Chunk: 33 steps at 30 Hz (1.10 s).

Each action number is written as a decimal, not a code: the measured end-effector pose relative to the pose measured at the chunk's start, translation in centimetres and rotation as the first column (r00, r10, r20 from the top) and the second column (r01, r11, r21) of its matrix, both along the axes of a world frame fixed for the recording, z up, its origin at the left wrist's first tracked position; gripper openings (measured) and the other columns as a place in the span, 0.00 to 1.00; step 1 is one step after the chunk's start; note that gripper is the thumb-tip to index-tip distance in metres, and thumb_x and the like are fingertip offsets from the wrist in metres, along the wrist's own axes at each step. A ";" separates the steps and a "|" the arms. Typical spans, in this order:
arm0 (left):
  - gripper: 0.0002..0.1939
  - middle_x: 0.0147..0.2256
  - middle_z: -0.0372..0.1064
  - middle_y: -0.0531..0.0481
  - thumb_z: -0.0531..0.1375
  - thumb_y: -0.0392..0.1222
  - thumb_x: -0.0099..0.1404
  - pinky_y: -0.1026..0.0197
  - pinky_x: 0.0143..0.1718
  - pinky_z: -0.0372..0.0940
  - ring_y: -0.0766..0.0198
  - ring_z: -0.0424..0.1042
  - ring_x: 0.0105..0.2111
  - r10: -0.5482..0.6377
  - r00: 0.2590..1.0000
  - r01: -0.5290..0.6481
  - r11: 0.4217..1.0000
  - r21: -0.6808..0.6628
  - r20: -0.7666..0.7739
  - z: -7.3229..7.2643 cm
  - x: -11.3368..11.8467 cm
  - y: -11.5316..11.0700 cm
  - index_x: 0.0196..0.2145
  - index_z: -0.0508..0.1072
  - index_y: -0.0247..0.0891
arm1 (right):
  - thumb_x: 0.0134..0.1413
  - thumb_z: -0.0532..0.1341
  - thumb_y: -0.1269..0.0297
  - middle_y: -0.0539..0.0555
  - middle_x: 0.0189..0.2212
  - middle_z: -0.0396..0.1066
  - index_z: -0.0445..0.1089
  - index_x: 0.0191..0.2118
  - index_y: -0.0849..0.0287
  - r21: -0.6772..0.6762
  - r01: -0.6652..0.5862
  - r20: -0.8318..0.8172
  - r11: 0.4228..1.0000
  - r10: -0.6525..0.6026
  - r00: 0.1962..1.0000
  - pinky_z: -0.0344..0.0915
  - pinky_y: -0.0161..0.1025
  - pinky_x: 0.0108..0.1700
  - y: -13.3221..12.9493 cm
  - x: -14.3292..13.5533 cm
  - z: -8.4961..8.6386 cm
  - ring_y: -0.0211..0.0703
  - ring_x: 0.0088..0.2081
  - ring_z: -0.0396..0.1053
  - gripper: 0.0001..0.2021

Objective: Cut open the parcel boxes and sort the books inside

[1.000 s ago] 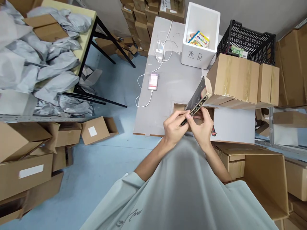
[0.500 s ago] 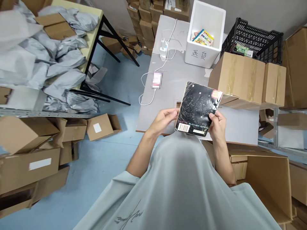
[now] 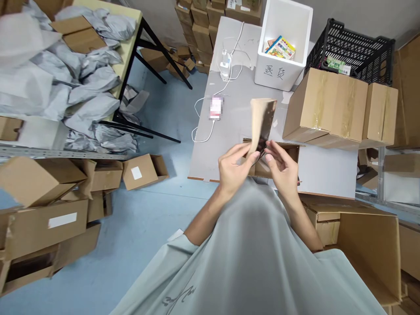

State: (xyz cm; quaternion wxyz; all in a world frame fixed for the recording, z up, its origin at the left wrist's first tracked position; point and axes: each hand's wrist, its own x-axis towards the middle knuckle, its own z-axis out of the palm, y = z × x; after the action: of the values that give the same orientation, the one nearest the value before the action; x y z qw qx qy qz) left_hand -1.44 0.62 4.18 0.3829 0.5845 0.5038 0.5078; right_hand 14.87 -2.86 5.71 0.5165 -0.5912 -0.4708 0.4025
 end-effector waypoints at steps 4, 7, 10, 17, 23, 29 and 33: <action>0.13 0.52 0.87 0.42 0.66 0.49 0.81 0.50 0.55 0.80 0.54 0.85 0.48 -0.038 0.977 0.077 0.980 0.182 -0.210 -0.2 1.7 -1.7 0.53 0.90 0.45 | 0.65 0.74 0.40 0.57 0.51 0.86 0.84 0.53 0.52 -0.014 0.082 0.002 0.997 -0.082 0.997 0.85 0.48 0.54 -0.1 -1.4 0.4 0.53 0.49 0.85 0.22; 0.12 0.55 0.86 0.41 0.67 0.47 0.80 0.48 0.57 0.81 0.53 0.85 0.52 -0.183 0.960 0.224 0.955 0.194 -0.211 0.2 1.6 -2.1 0.53 0.89 0.45 | 0.67 0.71 0.36 0.54 0.40 0.86 0.83 0.46 0.54 -0.024 0.151 0.002 0.988 -0.151 0.989 0.83 0.44 0.45 0.2 -0.3 0.1 0.49 0.40 0.83 0.24; 0.17 0.58 0.85 0.40 0.70 0.54 0.78 0.49 0.57 0.81 0.52 0.85 0.52 -0.195 0.974 0.206 0.975 0.089 -0.111 0.9 -0.4 -1.0 0.57 0.88 0.45 | 0.67 0.70 0.34 0.55 0.42 0.87 0.83 0.48 0.54 -0.056 0.111 -0.046 0.992 -0.114 0.992 0.83 0.45 0.44 0.5 1.6 0.0 0.51 0.41 0.84 0.26; 0.33 0.48 0.88 0.38 0.76 0.70 0.65 0.52 0.50 0.80 0.49 0.85 0.47 -0.271 0.925 0.355 0.867 -0.350 0.268 -0.4 -5.6 2.4 0.51 0.90 0.37 | 0.62 0.74 0.33 0.56 0.46 0.89 0.85 0.52 0.51 -0.150 -0.071 -0.258 0.986 0.031 0.966 0.87 0.55 0.50 -0.1 4.1 -0.6 0.59 0.48 0.87 0.27; 0.28 0.41 0.87 0.41 0.78 0.68 0.63 0.51 0.49 0.81 0.49 0.85 0.43 -0.262 0.881 0.424 0.805 -0.414 0.393 -0.8 -4.6 1.2 0.42 0.90 0.37 | 0.59 0.75 0.30 0.56 0.46 0.89 0.85 0.52 0.51 -0.186 -0.128 -0.257 0.974 0.078 0.963 0.87 0.55 0.51 -0.1 4.6 -0.4 0.60 0.50 0.87 0.30; 0.30 0.39 0.87 0.42 0.76 0.70 0.64 0.54 0.46 0.81 0.52 0.85 0.41 -0.175 0.928 0.295 0.884 -0.362 0.329 -1.0 -3.6 0.6 0.41 0.89 0.37 | 0.63 0.73 0.33 0.58 0.52 0.87 0.82 0.60 0.50 -0.118 -0.025 -0.076 0.993 0.016 0.997 0.85 0.56 0.57 0.5 4.9 -1.1 0.58 0.55 0.85 0.31; 0.23 0.40 0.86 0.44 0.72 0.64 0.72 0.58 0.44 0.80 0.58 0.83 0.39 -0.074 0.988 0.096 0.981 -0.168 0.133 -0.8 -1.9 -0.2 0.41 0.88 0.38 | 0.74 0.67 0.42 0.60 0.66 0.79 0.80 0.66 0.47 0.108 0.166 0.308 0.980 -0.192 0.932 0.81 0.57 0.64 -0.6 3.3 -0.9 0.56 0.62 0.81 0.24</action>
State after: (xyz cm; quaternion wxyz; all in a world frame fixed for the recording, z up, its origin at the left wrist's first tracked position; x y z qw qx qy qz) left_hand -3.32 0.43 3.37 0.4848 0.5368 0.4955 0.4808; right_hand 18.14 -3.42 4.81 0.4919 -0.6674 -0.5077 0.2342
